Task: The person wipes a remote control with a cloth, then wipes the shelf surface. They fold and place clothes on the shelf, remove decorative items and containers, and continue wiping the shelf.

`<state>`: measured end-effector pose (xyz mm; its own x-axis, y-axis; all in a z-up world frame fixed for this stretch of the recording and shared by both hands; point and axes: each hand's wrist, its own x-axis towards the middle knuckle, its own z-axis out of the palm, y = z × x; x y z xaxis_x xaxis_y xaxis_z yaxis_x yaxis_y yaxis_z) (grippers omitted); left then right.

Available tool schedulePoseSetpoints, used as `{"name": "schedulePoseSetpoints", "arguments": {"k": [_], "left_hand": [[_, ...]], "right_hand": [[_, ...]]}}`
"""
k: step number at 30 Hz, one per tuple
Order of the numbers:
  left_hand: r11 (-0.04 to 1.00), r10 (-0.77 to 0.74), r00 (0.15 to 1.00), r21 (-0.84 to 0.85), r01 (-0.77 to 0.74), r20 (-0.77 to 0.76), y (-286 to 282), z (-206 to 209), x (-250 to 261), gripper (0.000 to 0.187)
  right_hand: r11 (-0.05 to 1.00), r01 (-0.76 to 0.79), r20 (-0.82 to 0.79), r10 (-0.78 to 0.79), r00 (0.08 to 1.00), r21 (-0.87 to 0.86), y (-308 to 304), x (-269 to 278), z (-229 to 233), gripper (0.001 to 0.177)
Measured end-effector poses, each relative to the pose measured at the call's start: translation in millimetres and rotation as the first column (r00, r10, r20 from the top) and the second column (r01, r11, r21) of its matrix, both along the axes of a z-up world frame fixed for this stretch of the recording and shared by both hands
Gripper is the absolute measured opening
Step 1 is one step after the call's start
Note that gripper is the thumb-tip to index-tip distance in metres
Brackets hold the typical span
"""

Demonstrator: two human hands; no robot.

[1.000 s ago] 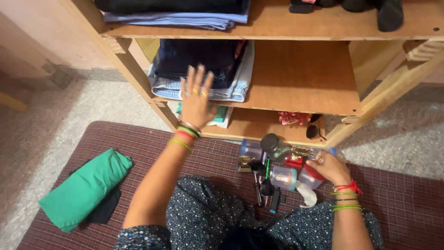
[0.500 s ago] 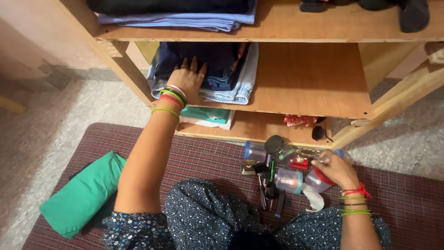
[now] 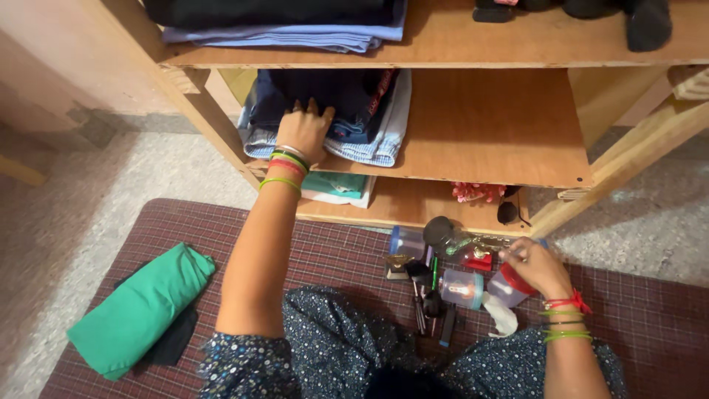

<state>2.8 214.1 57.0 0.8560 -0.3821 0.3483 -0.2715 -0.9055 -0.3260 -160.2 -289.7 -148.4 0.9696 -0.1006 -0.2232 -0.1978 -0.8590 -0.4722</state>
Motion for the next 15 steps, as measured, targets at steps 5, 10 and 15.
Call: {"name": "schedulePoseSetpoints", "arguments": {"k": [5,10,15], "left_hand": [[0.998,-0.061,0.998,-0.029,0.061,-0.009,-3,16,-18,0.043],[0.998,-0.066,0.994,-0.008,0.066,-0.088,-9,29,-47,0.041],[0.997,-0.067,0.991,0.033,0.071,-0.112,-2,25,-87,0.035]], "right_hand": [[0.995,0.087,0.13,-0.093,0.987,0.052,-7,-2,1,0.043],[0.973,0.197,0.203,-0.218,0.955,0.12,-8,-13,14,0.035],[0.932,0.15,0.294,-0.252,0.922,0.331,-3,-11,19,0.025]]}}
